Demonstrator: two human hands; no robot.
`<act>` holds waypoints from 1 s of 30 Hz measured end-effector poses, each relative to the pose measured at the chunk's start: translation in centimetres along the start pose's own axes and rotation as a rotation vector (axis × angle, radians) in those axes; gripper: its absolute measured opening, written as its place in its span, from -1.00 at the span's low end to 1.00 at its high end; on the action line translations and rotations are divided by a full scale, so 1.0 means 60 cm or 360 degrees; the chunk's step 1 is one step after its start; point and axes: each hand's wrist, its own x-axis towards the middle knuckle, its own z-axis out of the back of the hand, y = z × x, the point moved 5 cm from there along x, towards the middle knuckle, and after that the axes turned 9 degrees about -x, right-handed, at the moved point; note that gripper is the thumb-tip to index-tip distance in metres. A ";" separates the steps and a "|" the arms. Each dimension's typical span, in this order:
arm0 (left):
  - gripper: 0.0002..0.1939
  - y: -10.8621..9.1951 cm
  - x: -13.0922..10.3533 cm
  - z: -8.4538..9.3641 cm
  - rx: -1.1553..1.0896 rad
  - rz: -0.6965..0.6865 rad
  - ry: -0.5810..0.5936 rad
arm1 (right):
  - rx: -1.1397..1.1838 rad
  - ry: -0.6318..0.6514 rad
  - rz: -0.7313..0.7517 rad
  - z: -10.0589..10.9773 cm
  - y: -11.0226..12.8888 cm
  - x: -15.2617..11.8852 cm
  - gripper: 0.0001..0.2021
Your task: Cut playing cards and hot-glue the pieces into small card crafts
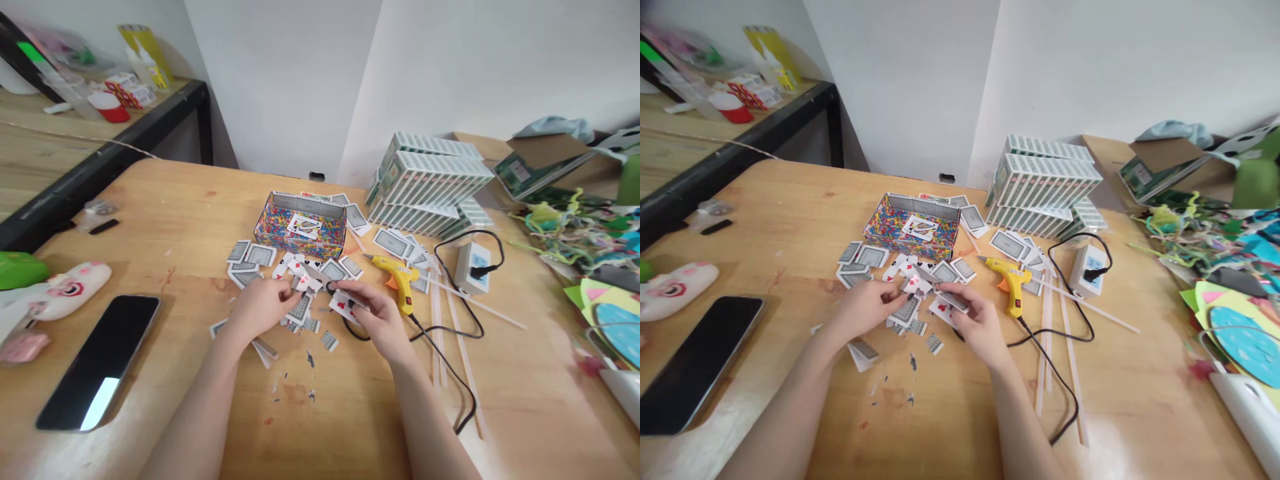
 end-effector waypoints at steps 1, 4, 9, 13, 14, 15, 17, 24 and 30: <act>-0.63 0.000 0.000 0.002 0.0060 0.0003 -0.0025 | -0.0008 -0.0026 -0.0005 0.001 -0.003 0.002 -0.63; -0.63 -0.003 -0.001 0.008 0.0152 0.0010 -0.0079 | 0.0024 -0.0062 0.0012 0.003 -0.009 0.006 -0.63; -0.75 -0.025 -0.003 0.009 -0.0171 -0.0082 -0.0168 | 0.0079 -0.0053 0.0014 -0.005 -0.016 0.009 -0.62; -0.84 -0.052 -0.006 -0.014 -0.0791 -0.0180 0.0036 | 0.0139 -0.0044 0.0018 -0.016 -0.018 0.008 -0.64; -0.84 -0.057 -0.007 -0.021 -0.0879 -0.0188 0.0089 | 0.0147 -0.0035 0.0018 -0.019 -0.018 0.007 -0.64; -0.83 -0.060 -0.007 -0.028 -0.0939 -0.0176 0.0123 | 0.0153 -0.0026 0.0018 -0.022 -0.019 0.007 -0.64; -0.82 -0.057 -0.006 -0.038 -0.1044 -0.0113 0.0136 | 0.0152 -0.0016 0.0014 -0.026 -0.020 0.007 -0.66; -0.79 -0.029 0.003 -0.053 -0.1318 0.0101 0.0018 | 0.0373 0.0072 0.0001 -0.036 -0.016 0.006 -0.70; -0.86 -0.026 -0.001 -0.048 -0.1284 0.0168 -0.0301 | 0.0776 0.0160 -0.0192 -0.045 -0.022 0.004 -0.60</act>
